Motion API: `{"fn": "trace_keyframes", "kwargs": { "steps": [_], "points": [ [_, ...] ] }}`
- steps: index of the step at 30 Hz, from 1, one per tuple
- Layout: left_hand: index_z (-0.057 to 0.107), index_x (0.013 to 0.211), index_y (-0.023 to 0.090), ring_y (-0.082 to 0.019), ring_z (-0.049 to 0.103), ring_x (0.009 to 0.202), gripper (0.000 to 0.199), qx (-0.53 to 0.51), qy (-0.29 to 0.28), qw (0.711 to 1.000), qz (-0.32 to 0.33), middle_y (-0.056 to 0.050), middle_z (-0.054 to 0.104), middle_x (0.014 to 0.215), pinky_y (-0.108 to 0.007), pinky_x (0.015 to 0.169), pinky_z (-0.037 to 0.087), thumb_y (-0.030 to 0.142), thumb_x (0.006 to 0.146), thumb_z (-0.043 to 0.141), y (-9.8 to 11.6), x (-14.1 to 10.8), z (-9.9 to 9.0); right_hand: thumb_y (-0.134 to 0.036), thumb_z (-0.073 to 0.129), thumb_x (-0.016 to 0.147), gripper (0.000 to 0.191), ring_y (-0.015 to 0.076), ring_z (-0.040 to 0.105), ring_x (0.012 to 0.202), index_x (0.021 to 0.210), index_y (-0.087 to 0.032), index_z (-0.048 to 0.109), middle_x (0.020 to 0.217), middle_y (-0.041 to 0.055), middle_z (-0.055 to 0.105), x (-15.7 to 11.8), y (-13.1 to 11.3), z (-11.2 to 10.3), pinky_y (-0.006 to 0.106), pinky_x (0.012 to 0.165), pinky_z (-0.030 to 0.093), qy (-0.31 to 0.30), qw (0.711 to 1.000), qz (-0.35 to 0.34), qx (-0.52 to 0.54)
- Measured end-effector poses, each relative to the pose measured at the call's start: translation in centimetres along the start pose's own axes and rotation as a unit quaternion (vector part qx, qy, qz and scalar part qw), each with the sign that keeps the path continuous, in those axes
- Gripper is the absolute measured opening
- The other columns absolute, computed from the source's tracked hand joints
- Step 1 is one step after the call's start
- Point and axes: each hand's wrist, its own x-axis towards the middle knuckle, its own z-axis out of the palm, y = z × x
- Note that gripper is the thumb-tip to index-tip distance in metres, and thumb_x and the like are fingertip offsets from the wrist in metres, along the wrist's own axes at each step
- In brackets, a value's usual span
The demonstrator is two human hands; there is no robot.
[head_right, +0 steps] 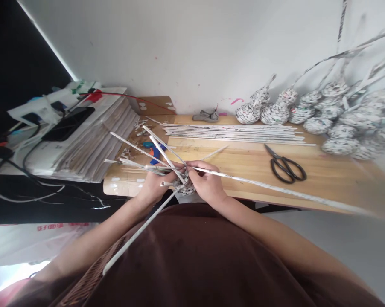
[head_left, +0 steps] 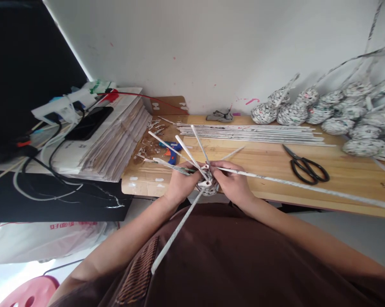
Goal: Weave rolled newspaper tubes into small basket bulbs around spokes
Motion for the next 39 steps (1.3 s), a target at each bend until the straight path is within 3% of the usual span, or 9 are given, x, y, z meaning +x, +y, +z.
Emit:
{"fn": "trace_keyframes", "kwargs": {
  "steps": [3,7,10,22,27,32,39],
  "points": [
    [0.077,0.082,0.015,-0.018,0.069,0.07,0.021,-0.035,-0.012,0.999,-0.013,-0.004,0.077,0.076,-0.028,0.071,0.055,0.03,0.068,0.084,-0.5,0.2,0.0,-0.03,0.069,0.082,0.02,0.021,0.075,0.082,0.093,-0.018,0.08,0.092,0.0075,0.08,0.0,0.2,0.1,0.031,0.074,0.06,-0.005,1.0,0.01,0.014],
    [0.074,0.074,0.014,-0.015,0.066,0.065,0.022,-0.045,0.028,0.999,-0.008,-0.003,0.074,0.07,-0.026,0.065,0.053,0.029,0.064,0.086,-0.8,0.3,0.4,-0.029,0.069,0.081,0.018,0.019,0.074,0.074,0.091,-0.018,0.079,0.089,0.0062,0.08,-0.1,0.3,0.3,0.029,0.066,0.06,-0.002,1.0,0.004,0.031],
    [0.071,0.075,0.015,-0.014,0.065,0.063,0.023,-0.082,0.042,0.996,-0.021,-0.002,0.072,0.07,-0.025,0.064,0.052,0.029,0.064,0.086,-0.8,0.3,0.8,-0.027,0.069,0.081,0.015,0.019,0.074,0.078,0.09,-0.019,0.078,0.091,0.0055,0.079,-0.2,0.4,0.3,0.028,0.07,0.06,-0.005,0.999,-0.017,0.03],
    [0.075,0.077,0.014,-0.014,0.065,0.061,0.021,-0.1,-0.003,0.995,-0.007,-0.002,0.073,0.068,-0.026,0.063,0.054,0.027,0.065,0.087,-0.8,0.4,0.6,-0.021,0.068,0.083,0.015,0.0173,0.073,0.078,0.096,-0.02,0.076,0.092,0.0056,0.079,-0.6,0.5,-0.3,0.027,0.068,0.059,-0.01,0.997,-0.071,0.03],
    [0.074,0.074,0.014,-0.012,0.063,0.06,0.023,-0.11,0.005,0.994,-0.015,-0.002,0.072,0.068,-0.025,0.06,0.052,0.031,0.065,0.087,-0.6,0.4,0.8,-0.026,0.072,0.082,0.007,0.0175,0.07,0.071,0.083,-0.019,0.071,0.082,0.0055,0.076,-0.8,0.1,-0.7,0.028,0.064,0.056,0.011,0.996,-0.089,0.0],
    [0.072,0.072,0.014,-0.01,0.059,0.055,0.024,-0.114,0.015,0.992,-0.056,0.0,0.067,0.062,-0.022,0.055,0.048,0.032,0.064,0.087,0.1,0.4,1.2,-0.024,0.07,0.083,0.007,0.0177,0.068,0.066,0.079,-0.019,0.066,0.078,0.0057,0.073,-1.2,-0.8,-1.0,0.03,0.06,0.054,-0.02,0.996,-0.085,-0.022],
    [0.068,0.074,0.016,-0.01,0.059,0.06,0.022,-0.119,0.044,0.992,0.009,0.002,0.066,0.068,-0.023,0.06,0.049,0.03,0.069,0.084,-0.5,0.1,1.5,-0.022,0.068,0.084,0.01,0.0191,0.071,0.079,0.077,-0.02,0.061,0.09,0.0078,0.075,-1.2,-0.3,-1.3,0.031,0.071,0.056,-0.031,0.994,-0.103,-0.011]
  ]
}}
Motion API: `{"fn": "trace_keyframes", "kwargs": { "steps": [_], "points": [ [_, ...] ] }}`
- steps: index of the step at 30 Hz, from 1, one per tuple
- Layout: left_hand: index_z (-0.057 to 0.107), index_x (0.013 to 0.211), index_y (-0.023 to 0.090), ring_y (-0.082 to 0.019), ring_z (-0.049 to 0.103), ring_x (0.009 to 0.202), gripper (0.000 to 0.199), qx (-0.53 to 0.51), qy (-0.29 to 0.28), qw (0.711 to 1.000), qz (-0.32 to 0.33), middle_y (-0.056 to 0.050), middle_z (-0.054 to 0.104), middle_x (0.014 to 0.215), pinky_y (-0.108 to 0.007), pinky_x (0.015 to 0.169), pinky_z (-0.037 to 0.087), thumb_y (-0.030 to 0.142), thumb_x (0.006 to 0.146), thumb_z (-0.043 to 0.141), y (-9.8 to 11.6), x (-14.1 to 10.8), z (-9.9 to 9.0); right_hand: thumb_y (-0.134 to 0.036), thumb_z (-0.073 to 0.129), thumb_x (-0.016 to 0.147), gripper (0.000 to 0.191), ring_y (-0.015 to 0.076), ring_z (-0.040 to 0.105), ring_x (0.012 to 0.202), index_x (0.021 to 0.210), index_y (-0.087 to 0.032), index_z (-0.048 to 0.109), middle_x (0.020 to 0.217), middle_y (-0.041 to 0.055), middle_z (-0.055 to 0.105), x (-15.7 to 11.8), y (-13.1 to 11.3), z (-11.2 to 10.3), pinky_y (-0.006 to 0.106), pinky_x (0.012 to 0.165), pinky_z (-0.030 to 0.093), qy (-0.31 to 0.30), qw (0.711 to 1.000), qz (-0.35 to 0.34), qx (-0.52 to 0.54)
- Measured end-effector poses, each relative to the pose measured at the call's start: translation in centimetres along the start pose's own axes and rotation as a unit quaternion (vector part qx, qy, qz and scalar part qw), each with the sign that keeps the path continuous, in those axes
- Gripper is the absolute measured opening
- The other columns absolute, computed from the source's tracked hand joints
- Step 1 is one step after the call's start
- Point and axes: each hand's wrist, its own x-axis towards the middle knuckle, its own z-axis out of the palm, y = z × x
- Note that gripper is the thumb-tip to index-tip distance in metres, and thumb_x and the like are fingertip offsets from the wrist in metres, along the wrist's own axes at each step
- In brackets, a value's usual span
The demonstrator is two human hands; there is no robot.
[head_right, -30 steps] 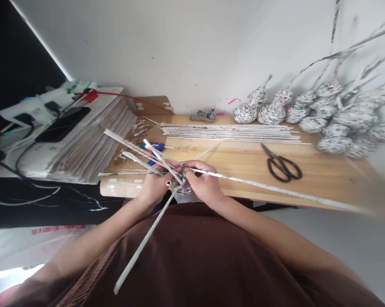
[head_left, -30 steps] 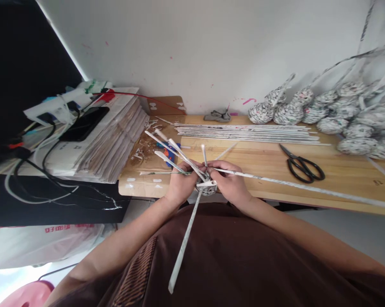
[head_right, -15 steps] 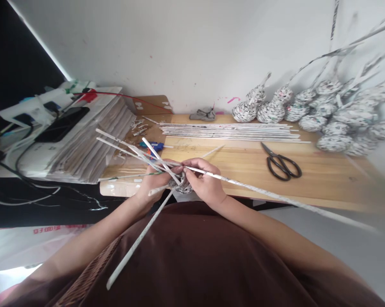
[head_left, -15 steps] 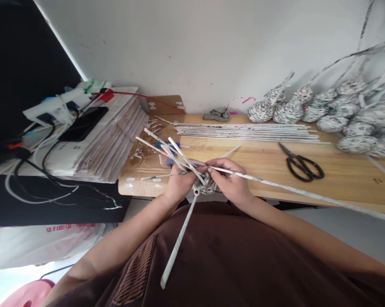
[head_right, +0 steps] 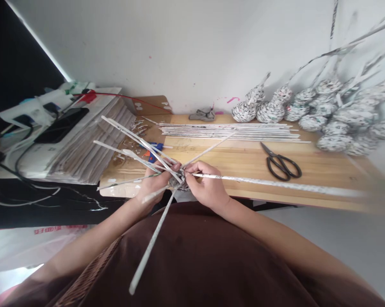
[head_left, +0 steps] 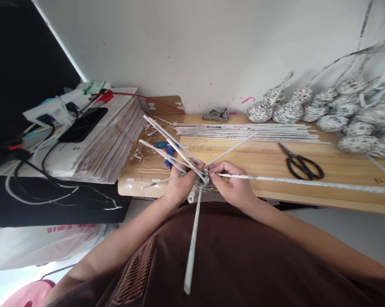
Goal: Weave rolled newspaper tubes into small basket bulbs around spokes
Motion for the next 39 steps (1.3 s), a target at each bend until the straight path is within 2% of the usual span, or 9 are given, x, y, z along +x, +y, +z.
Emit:
{"fn": "trace_keyframes", "kwargs": {
  "steps": [4,9,17,24,29,35,39],
  "points": [
    [0.067,0.076,0.016,-0.01,0.061,0.065,0.022,-0.004,0.001,1.0,0.006,0.001,0.067,0.072,-0.023,0.065,0.05,0.029,0.069,0.083,-0.4,0.1,-0.1,-0.023,0.066,0.086,0.008,0.019,0.071,0.078,0.081,-0.02,0.061,0.09,0.007,0.075,0.0,0.7,0.0,0.032,0.072,0.056,-0.004,1.0,0.005,-0.013],
    [0.068,0.076,0.016,-0.011,0.06,0.063,0.021,0.024,-0.019,1.0,0.004,0.001,0.066,0.071,-0.023,0.064,0.049,0.031,0.071,0.082,-0.4,0.3,-0.4,-0.022,0.066,0.087,0.007,0.017,0.069,0.074,0.082,-0.02,0.06,0.087,0.0055,0.074,0.0,1.1,0.2,0.029,0.068,0.054,0.008,1.0,-0.012,-0.003],
    [0.071,0.08,0.018,-0.013,0.061,0.068,0.019,0.062,-0.029,0.997,0.041,0.0,0.068,0.075,-0.025,0.068,0.051,0.034,0.076,0.08,-0.4,0.2,-0.7,-0.027,0.067,0.088,0.01,0.0165,0.068,0.072,0.083,-0.021,0.061,0.085,0.0043,0.074,-0.1,1.4,0.3,0.028,0.067,0.054,0.012,1.0,0.004,-0.004],
    [0.072,0.079,0.016,-0.015,0.064,0.07,0.021,0.101,-0.093,0.99,0.036,-0.003,0.07,0.077,-0.026,0.07,0.053,0.03,0.07,0.085,0.4,0.4,-1.1,-0.029,0.066,0.088,0.01,0.0168,0.068,0.071,0.083,-0.021,0.063,0.083,0.0044,0.074,-0.1,1.2,0.1,0.029,0.065,0.055,0.01,1.0,0.012,-0.01],
    [0.068,0.075,0.016,-0.012,0.062,0.065,0.021,0.096,-0.064,0.992,0.058,-0.001,0.067,0.071,-0.024,0.066,0.052,0.029,0.071,0.084,0.2,0.4,-0.7,-0.029,0.069,0.086,0.01,0.0184,0.07,0.073,0.082,-0.02,0.065,0.083,0.0056,0.074,0.0,1.3,0.1,0.031,0.068,0.056,0.021,1.0,0.02,-0.003],
    [0.074,0.095,0.016,-0.014,0.065,0.07,0.026,0.096,-0.025,0.995,0.03,-0.002,0.071,0.079,-0.025,0.068,0.052,0.024,0.071,0.08,-0.1,0.6,-0.4,-0.038,0.072,0.083,0.019,0.0182,0.069,0.074,0.083,-0.019,0.069,0.082,0.0044,0.074,0.6,1.8,-0.3,0.03,0.068,0.056,0.009,0.993,0.11,0.048],
    [0.074,0.094,0.017,-0.014,0.065,0.07,0.023,0.091,0.006,0.995,0.047,-0.001,0.071,0.077,-0.025,0.068,0.052,0.023,0.072,0.079,0.0,0.8,-0.2,-0.045,0.071,0.085,0.027,0.0181,0.067,0.078,0.086,-0.019,0.071,0.082,0.0033,0.072,0.9,2.3,-0.9,0.03,0.075,0.054,0.028,0.99,0.134,0.039]
  ]
}}
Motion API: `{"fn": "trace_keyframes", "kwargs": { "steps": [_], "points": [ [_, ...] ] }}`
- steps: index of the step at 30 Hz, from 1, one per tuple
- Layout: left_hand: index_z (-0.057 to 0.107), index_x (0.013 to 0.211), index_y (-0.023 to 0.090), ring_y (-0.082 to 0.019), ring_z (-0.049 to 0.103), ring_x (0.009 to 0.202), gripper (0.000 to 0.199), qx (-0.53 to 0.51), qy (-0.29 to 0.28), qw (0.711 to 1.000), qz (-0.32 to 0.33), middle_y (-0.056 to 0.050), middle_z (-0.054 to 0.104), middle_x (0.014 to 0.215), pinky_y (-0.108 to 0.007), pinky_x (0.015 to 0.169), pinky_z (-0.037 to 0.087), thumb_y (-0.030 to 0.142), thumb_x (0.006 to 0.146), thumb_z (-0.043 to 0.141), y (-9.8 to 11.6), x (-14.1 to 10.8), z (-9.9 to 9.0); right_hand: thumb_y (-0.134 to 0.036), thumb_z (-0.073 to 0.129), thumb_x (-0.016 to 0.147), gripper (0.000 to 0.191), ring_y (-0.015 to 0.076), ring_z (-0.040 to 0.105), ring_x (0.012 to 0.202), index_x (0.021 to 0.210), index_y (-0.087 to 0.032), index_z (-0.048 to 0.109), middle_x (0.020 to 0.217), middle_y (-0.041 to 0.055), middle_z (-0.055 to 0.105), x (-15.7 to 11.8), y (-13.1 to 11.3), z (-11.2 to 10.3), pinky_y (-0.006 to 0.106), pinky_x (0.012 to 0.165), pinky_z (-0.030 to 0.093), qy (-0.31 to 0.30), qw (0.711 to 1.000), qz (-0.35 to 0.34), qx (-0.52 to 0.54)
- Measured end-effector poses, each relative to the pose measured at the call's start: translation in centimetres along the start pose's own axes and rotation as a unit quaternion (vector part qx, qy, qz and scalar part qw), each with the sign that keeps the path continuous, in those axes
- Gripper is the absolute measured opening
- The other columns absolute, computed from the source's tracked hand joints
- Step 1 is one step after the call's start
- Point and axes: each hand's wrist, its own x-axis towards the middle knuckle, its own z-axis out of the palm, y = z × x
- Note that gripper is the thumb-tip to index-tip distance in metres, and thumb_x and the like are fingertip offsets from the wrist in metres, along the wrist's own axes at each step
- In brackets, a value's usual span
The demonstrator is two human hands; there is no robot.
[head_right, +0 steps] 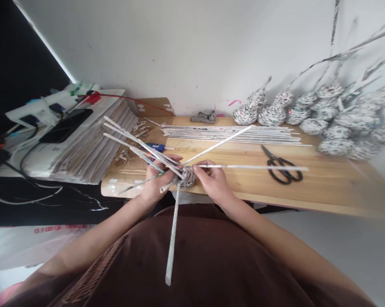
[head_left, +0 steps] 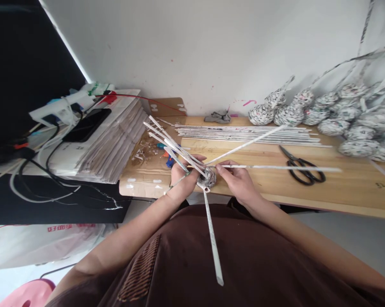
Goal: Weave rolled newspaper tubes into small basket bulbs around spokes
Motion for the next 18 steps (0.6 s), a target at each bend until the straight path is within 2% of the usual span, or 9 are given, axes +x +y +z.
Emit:
{"fn": "trace_keyframes", "kwargs": {
  "steps": [3,6,9,13,15,18],
  "points": [
    [0.073,0.094,0.017,-0.014,0.064,0.069,0.023,-0.006,0.007,1.0,0.019,-0.001,0.07,0.078,-0.025,0.068,0.052,0.023,0.073,0.079,0.1,0.1,0.3,-0.047,0.072,0.084,0.03,0.0195,0.069,0.087,0.097,-0.02,0.072,0.092,0.0044,0.075,-0.1,-0.1,0.3,0.033,0.082,0.056,-0.018,0.999,-0.001,0.05],
    [0.073,0.093,0.017,-0.016,0.067,0.074,0.022,0.001,0.003,1.0,0.017,-0.003,0.073,0.083,-0.027,0.072,0.054,0.022,0.073,0.078,-0.2,0.0,0.7,-0.046,0.076,0.08,0.029,0.0196,0.071,0.083,0.096,-0.022,0.074,0.091,0.0037,0.077,-0.2,-0.4,1.4,0.033,0.077,0.059,-0.02,0.994,0.003,0.105],
    [0.073,0.093,0.018,-0.019,0.069,0.084,0.022,0.006,0.007,1.0,0.02,-0.005,0.074,0.087,-0.029,0.08,0.055,0.021,0.072,0.079,-0.7,-0.2,0.8,-0.044,0.078,0.078,0.024,0.021,0.073,0.084,0.089,-0.022,0.077,0.089,0.0036,0.079,0.0,-0.3,2.2,0.034,0.078,0.06,0.01,0.995,-0.007,0.097],
    [0.073,0.097,0.018,-0.016,0.068,0.081,0.026,0.012,0.028,0.999,0.01,-0.004,0.074,0.09,-0.026,0.076,0.054,0.023,0.071,0.08,-0.8,-0.4,0.5,-0.045,0.079,0.076,0.025,0.0221,0.074,0.077,0.082,-0.02,0.077,0.082,0.0052,0.079,0.5,0.2,2.5,0.034,0.072,0.06,0.032,0.998,0.002,0.057],
    [0.073,0.098,0.017,-0.016,0.068,0.08,0.027,0.008,-0.002,1.0,-0.016,-0.005,0.074,0.09,-0.026,0.072,0.054,0.024,0.073,0.079,-0.4,-0.3,0.0,-0.045,0.079,0.076,0.026,0.0224,0.074,0.075,0.082,-0.02,0.077,0.081,0.0059,0.078,0.8,0.4,2.4,0.033,0.069,0.06,0.039,0.998,0.008,0.045],
    [0.074,0.103,0.018,-0.019,0.07,0.086,0.033,-0.019,-0.106,0.992,-0.06,-0.007,0.076,0.096,-0.027,0.074,0.055,0.023,0.072,0.08,0.6,0.0,-1.3,-0.045,0.078,0.077,0.025,0.0218,0.073,0.072,0.079,-0.02,0.075,0.078,0.0055,0.078,1.2,0.6,2.2,0.033,0.066,0.059,0.045,0.998,0.001,0.032]
  ]
}}
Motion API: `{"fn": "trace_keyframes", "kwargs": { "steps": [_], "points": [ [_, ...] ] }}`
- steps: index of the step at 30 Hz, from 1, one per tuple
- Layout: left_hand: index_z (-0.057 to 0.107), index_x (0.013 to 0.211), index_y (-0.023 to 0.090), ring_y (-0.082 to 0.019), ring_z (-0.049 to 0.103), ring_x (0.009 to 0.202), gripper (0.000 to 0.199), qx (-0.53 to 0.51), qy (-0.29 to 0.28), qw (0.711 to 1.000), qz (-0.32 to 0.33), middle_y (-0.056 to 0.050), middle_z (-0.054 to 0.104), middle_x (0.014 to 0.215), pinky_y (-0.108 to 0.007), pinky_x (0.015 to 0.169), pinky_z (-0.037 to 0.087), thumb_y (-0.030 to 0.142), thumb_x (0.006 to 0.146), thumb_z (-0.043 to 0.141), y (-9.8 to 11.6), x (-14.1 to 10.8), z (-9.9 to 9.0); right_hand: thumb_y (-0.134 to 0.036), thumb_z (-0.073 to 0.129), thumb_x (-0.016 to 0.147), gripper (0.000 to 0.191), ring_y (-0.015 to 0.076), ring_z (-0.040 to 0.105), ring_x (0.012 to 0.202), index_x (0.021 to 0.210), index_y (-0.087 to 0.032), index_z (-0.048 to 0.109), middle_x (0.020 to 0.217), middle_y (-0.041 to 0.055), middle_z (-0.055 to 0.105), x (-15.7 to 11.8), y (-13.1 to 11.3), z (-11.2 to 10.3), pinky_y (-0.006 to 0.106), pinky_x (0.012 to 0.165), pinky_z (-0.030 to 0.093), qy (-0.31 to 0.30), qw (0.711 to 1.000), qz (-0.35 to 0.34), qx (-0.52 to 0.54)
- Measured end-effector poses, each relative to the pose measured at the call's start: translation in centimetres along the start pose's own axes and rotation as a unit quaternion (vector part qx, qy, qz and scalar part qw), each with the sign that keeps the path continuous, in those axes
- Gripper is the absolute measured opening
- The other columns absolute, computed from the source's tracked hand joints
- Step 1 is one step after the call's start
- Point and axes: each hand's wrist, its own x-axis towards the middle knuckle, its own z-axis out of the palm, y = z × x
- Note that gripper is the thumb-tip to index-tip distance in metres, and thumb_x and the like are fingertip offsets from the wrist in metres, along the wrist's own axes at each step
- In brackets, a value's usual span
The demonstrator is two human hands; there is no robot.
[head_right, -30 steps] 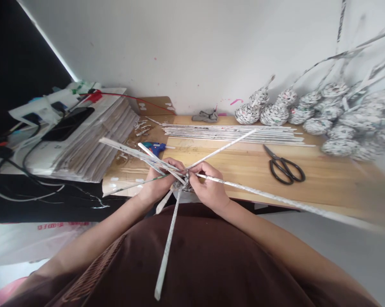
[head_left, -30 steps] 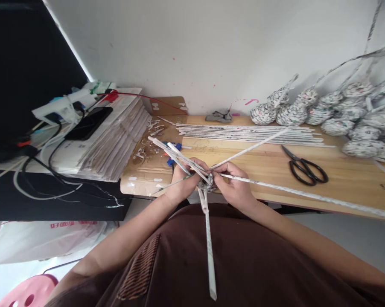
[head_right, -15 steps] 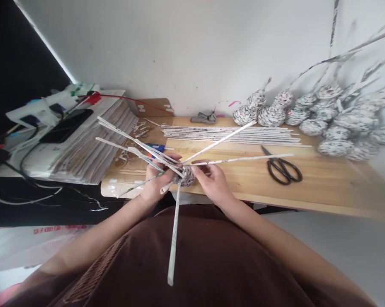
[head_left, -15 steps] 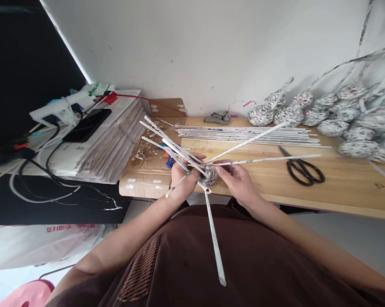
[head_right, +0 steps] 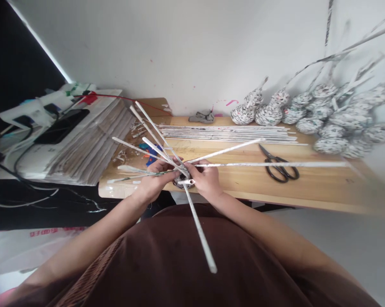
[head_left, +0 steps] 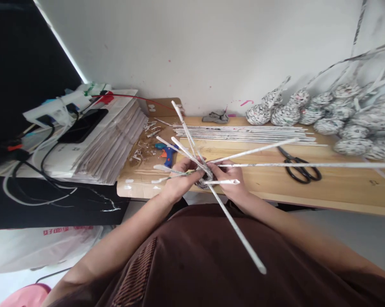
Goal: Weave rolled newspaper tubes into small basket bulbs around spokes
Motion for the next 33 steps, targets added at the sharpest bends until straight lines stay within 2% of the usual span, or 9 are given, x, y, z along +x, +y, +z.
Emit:
{"fn": "trace_keyframes", "kwargs": {
  "steps": [2,4,7,10,14,19,21,24,33],
  "points": [
    [0.074,0.111,0.02,-0.022,0.07,0.099,0.046,-0.006,-0.069,0.998,-0.01,-0.008,0.075,0.107,-0.029,0.084,0.056,0.016,0.066,0.083,0.7,0.0,-1.2,-0.045,0.077,0.077,0.025,0.0207,0.072,0.068,0.075,-0.02,0.074,0.074,0.005,0.077,0.2,0.0,-0.1,0.032,0.062,0.058,0.01,1.0,-0.012,-0.026],
    [0.072,0.12,0.023,-0.026,0.07,0.104,0.058,-0.024,-0.131,0.991,-0.027,-0.011,0.072,0.119,-0.033,0.084,0.059,0.014,0.064,0.084,1.2,0.2,-2.5,-0.045,0.078,0.077,0.025,0.0205,0.072,0.065,0.074,-0.02,0.074,0.071,0.0051,0.076,0.3,-0.1,-0.2,0.031,0.059,0.057,0.015,0.998,-0.023,-0.05],
    [0.074,0.119,0.024,-0.03,0.068,0.112,0.052,-0.035,-0.17,0.983,-0.059,-0.014,0.071,0.121,-0.038,0.087,0.06,0.018,0.068,0.083,1.1,0.7,-4.0,-0.044,0.078,0.076,0.024,0.0204,0.071,0.062,0.072,-0.021,0.073,0.069,0.0045,0.076,0.4,-0.4,-0.1,0.032,0.056,0.057,0.009,0.999,-0.022,-0.045],
    [0.078,0.108,0.021,-0.027,0.072,0.099,0.036,-0.036,-0.153,0.982,-0.104,-0.014,0.075,0.11,-0.035,0.077,0.062,0.029,0.073,0.082,0.8,1.6,-4.5,-0.043,0.077,0.077,0.022,0.0198,0.07,0.06,0.072,-0.021,0.073,0.068,0.0039,0.075,0.5,-0.6,0.0,0.031,0.055,0.056,-0.015,0.999,-0.014,-0.041],
    [0.079,0.1,0.017,-0.022,0.073,0.081,0.036,-0.017,-0.159,0.979,-0.129,-0.012,0.078,0.096,-0.031,0.067,0.061,0.032,0.069,0.086,1.2,2.6,-4.2,-0.042,0.076,0.078,0.022,0.0189,0.069,0.058,0.075,-0.02,0.074,0.067,0.0037,0.075,0.7,-0.9,0.0,0.029,0.052,0.054,-0.032,0.998,-0.009,-0.057],
    [0.08,0.089,0.016,-0.02,0.072,0.072,0.032,0.054,-0.157,0.983,-0.084,-0.01,0.078,0.084,-0.031,0.067,0.06,0.032,0.063,0.09,2.2,3.8,-3.4,-0.041,0.077,0.076,0.022,0.0192,0.069,0.057,0.075,-0.019,0.073,0.068,0.0046,0.075,0.7,-1.5,0.1,0.03,0.052,0.054,-0.046,0.997,-0.005,-0.065],
    [0.08,0.08,0.015,-0.018,0.07,0.063,0.03,0.096,-0.137,0.985,-0.045,-0.007,0.076,0.073,-0.027,0.06,0.057,0.03,0.057,0.092,2.2,4.1,-3.1,-0.039,0.076,0.078,0.019,0.0191,0.069,0.059,0.075,-0.019,0.073,0.068,0.0042,0.075,0.6,-1.6,0.2,0.03,0.054,0.054,-0.052,0.995,-0.016,-0.087],
    [0.08,0.076,0.015,-0.016,0.065,0.054,0.027,0.126,-0.105,0.986,-0.005,-0.006,0.073,0.064,-0.024,0.05,0.05,0.029,0.056,0.092,1.7,4.3,-2.8,-0.036,0.073,0.08,0.016,0.0193,0.07,0.064,0.078,-0.02,0.074,0.07,0.0035,0.075,0.7,-1.5,0.2,0.03,0.058,0.055,-0.058,0.992,-0.038,-0.103],
    [0.08,0.077,0.014,-0.014,0.063,0.052,0.029,0.102,-0.068,0.992,-0.032,-0.003,0.073,0.062,-0.022,0.05,0.049,0.033,0.057,0.09,0.6,3.1,-2.4,-0.034,0.067,0.088,0.014,0.0203,0.071,0.077,0.083,-0.023,0.073,0.082,0.0039,0.076,0.0,-1.8,-0.1,0.033,0.073,0.057,-0.078,0.986,-0.115,-0.087]
  ]
}}
